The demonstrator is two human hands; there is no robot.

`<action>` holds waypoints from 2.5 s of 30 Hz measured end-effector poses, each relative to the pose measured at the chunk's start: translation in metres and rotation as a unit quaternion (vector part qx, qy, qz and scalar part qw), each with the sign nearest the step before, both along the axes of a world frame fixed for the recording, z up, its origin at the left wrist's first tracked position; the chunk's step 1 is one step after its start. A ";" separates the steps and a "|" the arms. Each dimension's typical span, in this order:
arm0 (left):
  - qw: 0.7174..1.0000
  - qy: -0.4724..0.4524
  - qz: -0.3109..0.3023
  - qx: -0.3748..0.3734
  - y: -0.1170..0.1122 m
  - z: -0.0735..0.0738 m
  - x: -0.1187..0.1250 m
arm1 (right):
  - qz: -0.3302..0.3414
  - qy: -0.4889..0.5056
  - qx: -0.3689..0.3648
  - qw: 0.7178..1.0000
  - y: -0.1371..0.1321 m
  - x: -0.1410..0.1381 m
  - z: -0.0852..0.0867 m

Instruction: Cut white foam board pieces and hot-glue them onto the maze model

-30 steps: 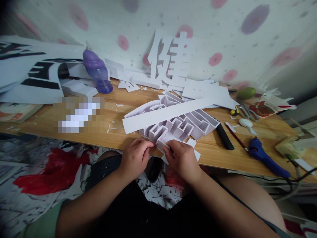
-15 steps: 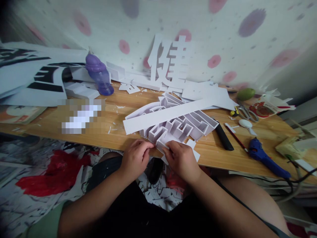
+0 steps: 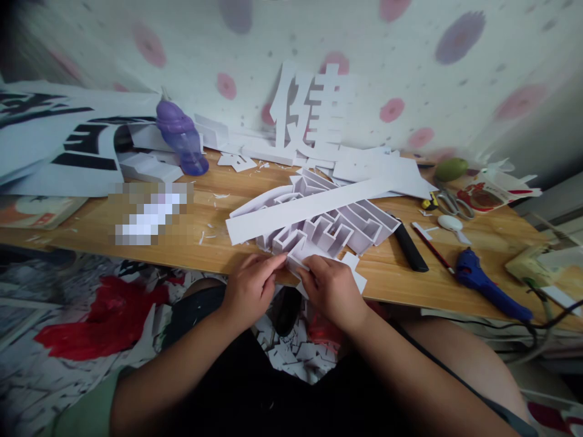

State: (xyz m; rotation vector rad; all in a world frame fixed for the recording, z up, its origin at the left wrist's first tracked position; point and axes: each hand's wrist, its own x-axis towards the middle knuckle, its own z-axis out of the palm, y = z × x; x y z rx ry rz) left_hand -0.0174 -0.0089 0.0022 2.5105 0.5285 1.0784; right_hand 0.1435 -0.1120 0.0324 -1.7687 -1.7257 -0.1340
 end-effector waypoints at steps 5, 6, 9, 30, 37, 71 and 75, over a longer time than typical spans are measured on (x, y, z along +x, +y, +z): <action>1.000 0.008 -0.009 -0.005 0.000 0.001 -0.001 | -0.005 0.000 0.002 1.000 0.000 -0.001 0.002; 1.000 0.010 -0.009 -0.006 0.000 0.001 -0.001 | -0.006 0.000 0.002 1.000 0.000 -0.001 0.003; 1.000 0.010 -0.010 -0.012 0.000 0.001 -0.002 | -0.008 -0.001 0.003 1.000 0.000 -0.002 0.004; 1.000 0.002 -0.013 -0.016 0.000 -0.003 -0.001 | -0.036 -0.003 0.016 0.999 0.002 -0.008 0.001; 1.000 0.002 -0.018 -0.010 0.001 0.000 -0.002 | -0.029 -0.001 0.017 0.999 0.001 -0.007 0.003; 1.000 0.019 -0.012 -0.010 0.000 0.000 -0.002 | -0.020 -0.022 0.005 1.000 0.001 -0.004 0.000; 1.000 0.018 -0.008 -0.006 0.000 0.000 -0.002 | -0.018 -0.023 0.001 1.000 0.002 -0.004 0.000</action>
